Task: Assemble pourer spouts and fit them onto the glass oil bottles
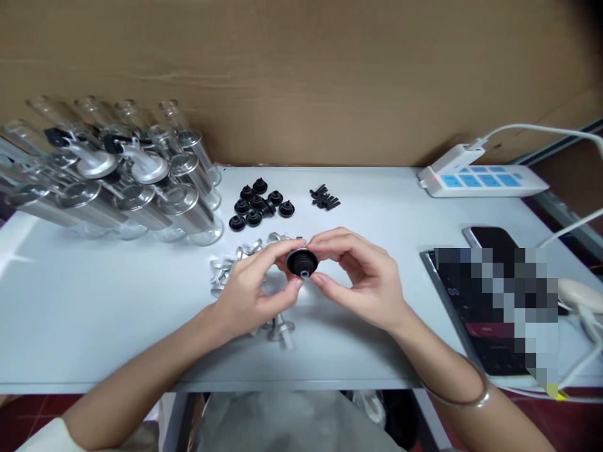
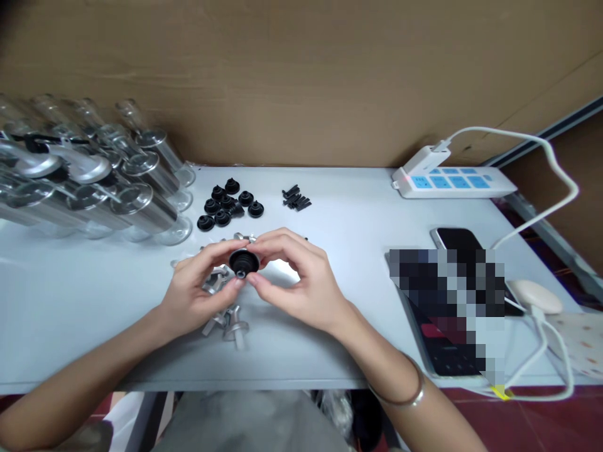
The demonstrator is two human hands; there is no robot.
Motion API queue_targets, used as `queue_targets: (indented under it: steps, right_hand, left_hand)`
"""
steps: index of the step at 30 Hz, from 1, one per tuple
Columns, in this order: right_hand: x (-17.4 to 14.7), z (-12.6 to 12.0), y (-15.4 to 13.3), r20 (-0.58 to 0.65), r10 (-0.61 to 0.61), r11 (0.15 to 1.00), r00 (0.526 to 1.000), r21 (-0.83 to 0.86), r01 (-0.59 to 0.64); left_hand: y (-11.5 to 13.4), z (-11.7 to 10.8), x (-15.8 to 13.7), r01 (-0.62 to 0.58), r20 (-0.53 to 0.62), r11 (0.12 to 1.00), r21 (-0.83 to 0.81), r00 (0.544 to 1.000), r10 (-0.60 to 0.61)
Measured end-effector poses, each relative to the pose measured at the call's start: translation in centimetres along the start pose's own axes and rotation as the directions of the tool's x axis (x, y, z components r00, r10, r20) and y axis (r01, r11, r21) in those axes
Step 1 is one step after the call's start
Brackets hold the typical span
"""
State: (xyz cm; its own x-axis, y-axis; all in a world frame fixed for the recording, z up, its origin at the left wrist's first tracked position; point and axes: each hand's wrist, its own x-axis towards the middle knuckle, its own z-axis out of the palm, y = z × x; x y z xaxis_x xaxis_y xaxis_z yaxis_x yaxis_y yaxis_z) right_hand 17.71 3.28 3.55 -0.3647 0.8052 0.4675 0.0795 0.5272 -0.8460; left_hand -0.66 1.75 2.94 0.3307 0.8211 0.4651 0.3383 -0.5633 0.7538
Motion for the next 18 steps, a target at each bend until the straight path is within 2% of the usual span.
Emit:
queue_targets:
  steps: [3,6,9,13,18]
  right_hand:
    - [-0.03,-0.05,-0.15,-0.007,0.019,1.000,1.000,0.013,-0.019]
    - [0.02,-0.02,-0.21,-0.006,0.025,1.000,1.000,0.014,-0.024]
    - [0.06,0.01,-0.18,0.015,-0.013,1.000,1.000,0.015,0.013]
    - [0.01,0.07,-0.14,0.039,-0.005,1.000,0.999,0.026,0.004]
    - [-0.19,0.10,-0.23,-0.003,-0.061,0.996,0.998,-0.069,0.060]
  left_hand:
    - [-0.04,-0.15,0.08,-0.056,0.005,0.998,0.010,0.998,0.056]
    - [-0.15,-0.23,0.09,-0.058,-0.011,0.998,-0.005,0.998,0.058]
    - [-0.26,-0.21,0.07,-0.061,-0.051,0.998,-0.010,0.997,0.061]
    - [-0.34,-0.08,0.08,-0.131,-0.098,0.988,0.079,0.986,0.138]
    - [-0.50,0.16,-0.08,-0.147,-0.196,0.987,0.066,0.968,0.157]
